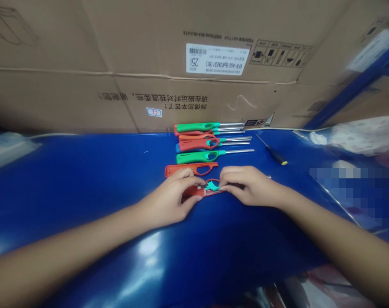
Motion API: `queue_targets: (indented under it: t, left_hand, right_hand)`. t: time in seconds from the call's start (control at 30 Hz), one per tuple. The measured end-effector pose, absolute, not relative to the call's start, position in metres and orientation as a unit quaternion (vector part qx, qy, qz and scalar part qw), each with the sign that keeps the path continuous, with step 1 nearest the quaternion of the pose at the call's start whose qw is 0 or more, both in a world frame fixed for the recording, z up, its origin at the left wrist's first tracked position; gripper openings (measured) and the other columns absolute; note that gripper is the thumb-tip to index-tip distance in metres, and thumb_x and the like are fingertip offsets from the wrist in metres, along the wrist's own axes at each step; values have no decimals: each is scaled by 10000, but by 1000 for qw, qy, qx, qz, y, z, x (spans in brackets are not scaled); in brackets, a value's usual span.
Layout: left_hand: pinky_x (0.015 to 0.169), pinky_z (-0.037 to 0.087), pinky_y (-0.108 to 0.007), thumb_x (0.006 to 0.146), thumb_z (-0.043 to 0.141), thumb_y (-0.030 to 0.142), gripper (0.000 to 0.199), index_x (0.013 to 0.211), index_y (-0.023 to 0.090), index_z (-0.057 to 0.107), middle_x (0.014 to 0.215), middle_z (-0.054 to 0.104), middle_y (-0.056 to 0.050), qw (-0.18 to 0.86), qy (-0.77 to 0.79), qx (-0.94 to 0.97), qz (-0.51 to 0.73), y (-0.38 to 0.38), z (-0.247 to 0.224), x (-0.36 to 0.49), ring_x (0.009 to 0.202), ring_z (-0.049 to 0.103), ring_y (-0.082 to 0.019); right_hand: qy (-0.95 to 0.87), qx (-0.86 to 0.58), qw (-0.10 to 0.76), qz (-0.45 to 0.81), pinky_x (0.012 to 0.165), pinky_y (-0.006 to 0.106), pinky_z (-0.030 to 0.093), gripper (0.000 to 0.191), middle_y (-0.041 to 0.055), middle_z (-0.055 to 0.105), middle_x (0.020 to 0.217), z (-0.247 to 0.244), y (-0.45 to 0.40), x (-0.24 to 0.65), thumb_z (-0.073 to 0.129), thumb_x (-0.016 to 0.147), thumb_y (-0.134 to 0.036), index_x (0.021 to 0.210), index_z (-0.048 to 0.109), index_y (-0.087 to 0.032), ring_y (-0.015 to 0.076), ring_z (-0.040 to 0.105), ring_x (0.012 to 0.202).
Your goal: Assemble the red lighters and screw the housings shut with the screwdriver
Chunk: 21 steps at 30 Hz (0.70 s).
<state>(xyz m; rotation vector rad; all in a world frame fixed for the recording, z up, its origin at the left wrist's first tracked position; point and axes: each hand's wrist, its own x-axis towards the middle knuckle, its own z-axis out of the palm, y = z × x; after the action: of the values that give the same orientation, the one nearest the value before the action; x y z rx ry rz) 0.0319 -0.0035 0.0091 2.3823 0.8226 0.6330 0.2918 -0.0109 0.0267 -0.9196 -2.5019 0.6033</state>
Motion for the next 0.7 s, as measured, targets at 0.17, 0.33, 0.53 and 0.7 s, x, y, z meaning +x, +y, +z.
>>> queue_targets:
  t: [0.17, 0.33, 0.53, 0.7]
  left_hand:
    - [905, 533, -395, 933, 587, 238, 256, 1161, 144, 654, 1043, 610, -91, 262, 303, 885, 237, -4, 8, 31, 969, 603, -214]
    - [916, 532, -395, 938, 576, 238, 254, 1159, 146, 660, 1049, 610, -96, 265, 304, 885, 232, -4, 9, 32, 982, 605, -217]
    - [924, 530, -407, 938, 571, 237, 261, 1160, 133, 659, 1053, 606, -105, 260, 307, 886, 231, -4, 9, 32, 996, 602, -228]
    - [909, 537, -411, 937, 570, 238, 266, 1165, 131, 657, 1042, 606, -103, 261, 306, 886, 233, -4, 9, 32, 985, 601, -227]
  right_hand:
    - [-910, -328, 166, 190, 709, 256, 434, 180, 29, 637, 884, 30, -11, 291, 496, 981, -171, 881, 645, -185, 138, 586, 789]
    - [-917, -325, 159, 168, 698, 251, 429, 203, 36, 636, 899, 29, -13, 292, 475, 981, -158, 892, 656, -180, 136, 580, 783]
    - [-935, -315, 136, 96, 665, 260, 409, 245, 53, 636, 912, 31, -17, 289, 439, 992, -173, 921, 673, -170, 141, 556, 743]
    - [-921, -334, 153, 131, 657, 247, 406, 214, 33, 628, 885, 31, -17, 288, 480, 982, -189, 885, 670, -177, 126, 559, 727]
